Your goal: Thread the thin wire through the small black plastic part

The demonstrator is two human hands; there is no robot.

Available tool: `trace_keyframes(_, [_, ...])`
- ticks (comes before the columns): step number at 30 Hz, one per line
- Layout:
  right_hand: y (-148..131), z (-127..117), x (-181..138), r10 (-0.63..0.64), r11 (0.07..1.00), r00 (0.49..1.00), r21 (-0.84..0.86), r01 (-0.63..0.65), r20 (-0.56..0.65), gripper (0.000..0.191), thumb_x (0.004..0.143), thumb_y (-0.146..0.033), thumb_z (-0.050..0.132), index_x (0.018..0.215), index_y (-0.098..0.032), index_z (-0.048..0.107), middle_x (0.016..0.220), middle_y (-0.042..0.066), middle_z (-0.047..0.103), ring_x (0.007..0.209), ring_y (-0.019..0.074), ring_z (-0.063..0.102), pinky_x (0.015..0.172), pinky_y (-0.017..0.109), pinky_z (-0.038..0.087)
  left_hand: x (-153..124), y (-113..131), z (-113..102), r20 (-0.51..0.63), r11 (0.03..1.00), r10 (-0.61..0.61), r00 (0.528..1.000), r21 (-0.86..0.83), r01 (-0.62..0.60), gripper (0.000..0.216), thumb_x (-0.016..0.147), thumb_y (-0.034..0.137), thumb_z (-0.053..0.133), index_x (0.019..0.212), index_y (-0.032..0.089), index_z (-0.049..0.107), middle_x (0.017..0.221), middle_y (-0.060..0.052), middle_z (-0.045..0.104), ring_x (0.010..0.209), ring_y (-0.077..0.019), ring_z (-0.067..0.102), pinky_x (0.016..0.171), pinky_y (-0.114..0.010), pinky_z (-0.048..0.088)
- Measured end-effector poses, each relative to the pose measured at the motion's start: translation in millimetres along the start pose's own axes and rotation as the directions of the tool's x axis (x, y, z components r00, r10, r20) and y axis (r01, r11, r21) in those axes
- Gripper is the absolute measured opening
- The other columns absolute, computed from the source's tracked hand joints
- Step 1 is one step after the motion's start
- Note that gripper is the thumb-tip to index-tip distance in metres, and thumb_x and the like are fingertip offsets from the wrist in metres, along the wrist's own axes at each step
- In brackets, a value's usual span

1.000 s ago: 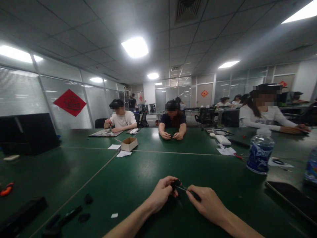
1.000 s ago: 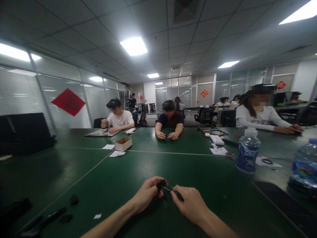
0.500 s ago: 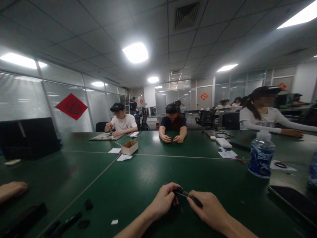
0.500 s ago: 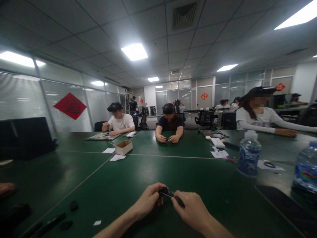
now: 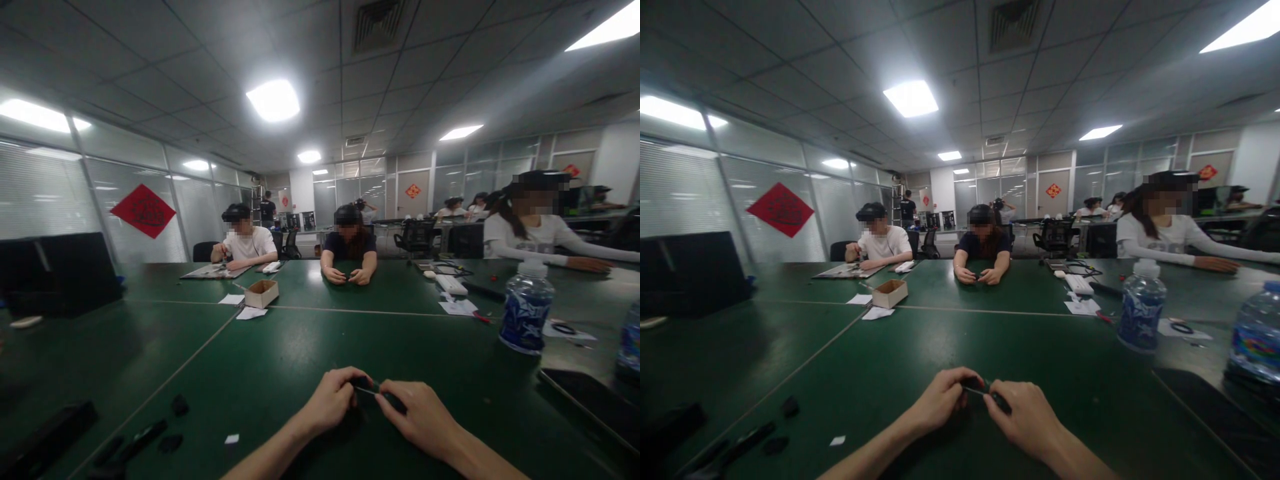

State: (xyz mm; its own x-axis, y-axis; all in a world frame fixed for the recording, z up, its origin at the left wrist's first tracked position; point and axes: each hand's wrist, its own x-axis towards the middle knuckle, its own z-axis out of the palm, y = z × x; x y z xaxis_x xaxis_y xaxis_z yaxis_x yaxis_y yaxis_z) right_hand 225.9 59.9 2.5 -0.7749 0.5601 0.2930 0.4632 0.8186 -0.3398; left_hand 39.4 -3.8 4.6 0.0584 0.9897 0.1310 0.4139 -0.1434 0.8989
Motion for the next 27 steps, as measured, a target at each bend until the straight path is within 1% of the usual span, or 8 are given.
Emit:
trace_keyframes(7, [-2, -3, 0, 0.005, 1.0, 1.0, -0.006, -0.005, 0.006, 0.033, 0.091, -0.036, 0.037, 0.084, -0.021, 0.065, 0.078, 0.004, 0.068, 0.07, 0.0179, 0.063, 0.062, 0.025, 0.043, -1, -2, 0, -0.018, 0.999, 0.041, 0.999, 0.006, -0.041, 0.04, 0.072, 0.009, 0.035, 0.096, 0.015, 0.066, 0.063, 0.001, 0.05, 0.058, -0.0118, 0.045, 0.058, -0.023, 0.035])
trace_keyframes(10, [-2, -4, -1, 0.015, 1.0, 1.0, -0.008, -0.014, 0.013, 0.033, 0.091, -0.036, 0.036, 0.085, -0.02, 0.065, 0.078, 0.004, 0.068, 0.07, 0.0179, 0.063, 0.063, 0.025, 0.043, -1, -6, 1, -0.017, 0.998, 0.052, 0.999, -0.022, -0.052, 0.039, 0.073, 0.009, 0.036, 0.098, 0.015, 0.065, 0.068, 0.0, 0.054, 0.06, -0.012, 0.047, 0.058, -0.024, 0.037])
trace_keyframes(13, [-1, -4, 0, 0.031, 0.999, 0.999, -0.007, -0.031, 0.012, 0.035, 0.092, -0.037, 0.035, 0.084, -0.021, 0.065, 0.078, 0.004, 0.068, 0.069, 0.0175, 0.063, 0.061, 0.025, 0.043, 1, -12, 3, -0.024, 0.995, 0.049, 0.999, -0.088, -0.051, 0.041, 0.071, 0.006, 0.037, 0.101, 0.015, 0.063, 0.078, -0.002, 0.059, 0.061, -0.0116, 0.05, 0.058, -0.024, 0.039])
trace_keyframes(18, [2, -2, 1, 0.05, 0.999, 0.999, -0.006, -0.05, -0.018, 0.037, 0.093, -0.038, 0.033, 0.088, -0.019, 0.065, 0.077, 0.005, 0.068, 0.068, 0.0182, 0.063, 0.062, 0.027, 0.044, 5, -16, 6, -0.033, 0.956, -0.013, 0.999, -0.294, 0.002, 0.05, 0.064, 0.001, 0.04, 0.11, 0.016, 0.051, 0.092, -0.006, 0.063, 0.059, -0.0094, 0.053, 0.056, -0.023, 0.04])
trace_keyframes(23, [3, -2, 0, 0.057, 0.998, 0.998, 0.019, -0.057, -0.017, 0.038, 0.093, -0.039, 0.032, 0.089, -0.019, 0.065, 0.077, 0.005, 0.068, 0.067, 0.0181, 0.063, 0.062, 0.027, 0.045, 3, -12, 5, -0.018, 0.9, -0.029, 0.999, -0.435, 0.018, 0.051, 0.059, -0.003, 0.047, 0.105, 0.019, 0.046, 0.09, -0.003, 0.062, 0.068, -0.0101, 0.057, 0.062, -0.023, 0.04])
trace_keyframes(27, [3, -3, 0, 0.059, 0.998, 0.998, 0.036, -0.059, -0.015, 0.038, 0.094, -0.039, 0.032, 0.089, -0.019, 0.065, 0.077, 0.005, 0.067, 0.065, 0.0178, 0.062, 0.06, 0.027, 0.044, 0, -9, 3, -0.017, 0.888, -0.023, 1.0, -0.461, 0.013, 0.047, 0.061, -0.001, 0.056, 0.103, 0.018, 0.048, 0.094, -0.004, 0.062, 0.074, -0.0111, 0.057, 0.067, -0.025, 0.042])
